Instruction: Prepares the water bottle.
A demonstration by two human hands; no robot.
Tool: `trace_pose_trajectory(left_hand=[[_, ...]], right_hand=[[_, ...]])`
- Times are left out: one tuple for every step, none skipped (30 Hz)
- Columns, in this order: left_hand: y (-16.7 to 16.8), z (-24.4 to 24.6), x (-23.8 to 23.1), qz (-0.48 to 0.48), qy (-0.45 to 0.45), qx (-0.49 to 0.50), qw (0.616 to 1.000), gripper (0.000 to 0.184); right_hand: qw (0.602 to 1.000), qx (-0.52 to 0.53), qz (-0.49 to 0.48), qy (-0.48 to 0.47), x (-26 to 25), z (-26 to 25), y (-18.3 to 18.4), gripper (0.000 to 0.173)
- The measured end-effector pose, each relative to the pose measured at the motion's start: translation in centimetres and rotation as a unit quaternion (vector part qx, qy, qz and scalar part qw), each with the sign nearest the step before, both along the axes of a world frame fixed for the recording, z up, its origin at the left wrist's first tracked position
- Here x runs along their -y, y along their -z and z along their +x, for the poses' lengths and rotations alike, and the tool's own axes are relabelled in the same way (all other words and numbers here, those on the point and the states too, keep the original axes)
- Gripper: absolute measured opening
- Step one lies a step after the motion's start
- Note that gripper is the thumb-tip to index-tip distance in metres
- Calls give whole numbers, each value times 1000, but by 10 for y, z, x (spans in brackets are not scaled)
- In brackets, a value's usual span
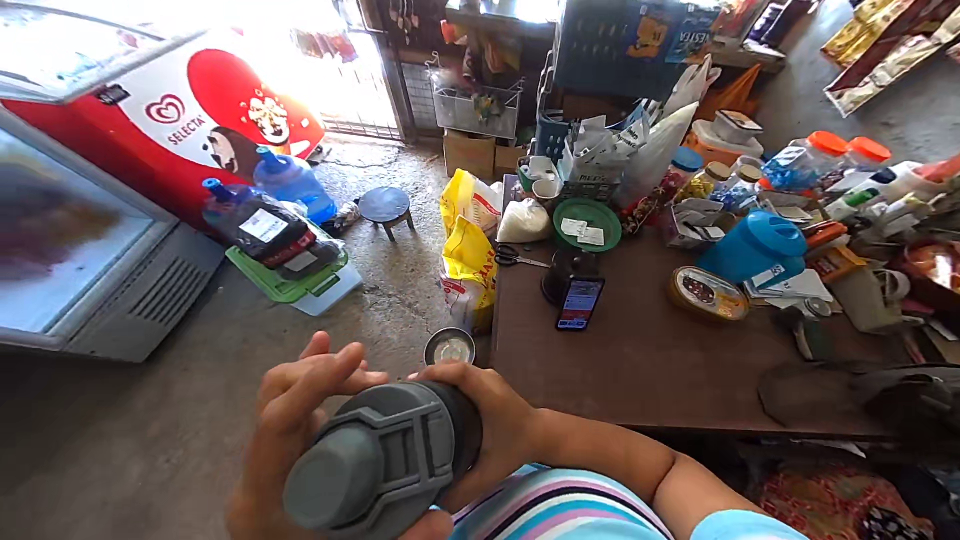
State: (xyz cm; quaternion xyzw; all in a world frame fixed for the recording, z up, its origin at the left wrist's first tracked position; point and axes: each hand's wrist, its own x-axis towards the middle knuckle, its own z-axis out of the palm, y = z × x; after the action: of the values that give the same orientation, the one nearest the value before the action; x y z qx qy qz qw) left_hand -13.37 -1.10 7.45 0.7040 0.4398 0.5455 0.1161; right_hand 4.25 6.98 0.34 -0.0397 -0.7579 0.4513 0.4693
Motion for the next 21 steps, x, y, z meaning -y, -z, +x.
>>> trace_pose_trajectory(left_hand=[[2,5,1,13,-21,5,1000,87],[3,10,3,26,-44,9,999,83],[4,14,6,37,-71,13,997,81],[4,17,9,46,-96,21,994,78],[2,18,13,51,-114,35,992,76],[-1,18,17,52,-125,50,990,75],[-3,16,20,55,-131,63,988,75],[-3,13,24,62,-134,75,986,76],[-4,10,27,71,-129,89,985,75],[-6,8,29,82,-120,111,983,74],[-8,8,31,94,-111,132,980,73],[-9,7,33,107,-108,147,977,72],[-10,7,36,113,-107,161,975,71],[-8,4,39,113,-107,168,973,70],[-5,1,43,109,-117,165,973,68],[0,-4,47,104,-129,158,974,67],[5,-9,51,101,-140,150,973,66],[11,-14,55,95,-145,150,973,66],[18,-18,58,92,-147,158,972,67],[25,-22,62,86,-154,165,970,66],[31,-24,65,79,-163,172,968,65]], right_hand=[[1000,-2,-2,-1,0,0,0,90],[1000,-5,-1,-1,0,-1,0,89],[1000,-7,3,3,0,-2,0,89],[1000,-9,7,6,0,-2,0,89],[1000,-8,10,9,0,-3,1,89],[1000,-6,14,15,0,-3,3,89],[1000,-5,18,20,1,-3,4,90],[1000,-6,19,23,1,-2,6,90],[999,-14,19,24,0,-2,6,90],[999,-23,18,22,0,-1,6,90],[999,-34,19,16,-1,-1,5,90],[999,-43,20,6,-2,0,3,90],[998,-51,21,-8,-3,0,0,88],[998,-60,21,-23,-5,1,-4,85],[997,-67,18,-39,-7,2,-8,81],[996,-72,18,-49,-9,2,-14,76],[995,-78,21,-58,-10,3,-21,70],[994,-84,29,-64,-11,4,-27,64],[992,-96,43,-64,-11,5,-34,58],[990,-109,63,-59,-12,5,-41,54],[987,-121,88,-49,-12,5,-48,51]])
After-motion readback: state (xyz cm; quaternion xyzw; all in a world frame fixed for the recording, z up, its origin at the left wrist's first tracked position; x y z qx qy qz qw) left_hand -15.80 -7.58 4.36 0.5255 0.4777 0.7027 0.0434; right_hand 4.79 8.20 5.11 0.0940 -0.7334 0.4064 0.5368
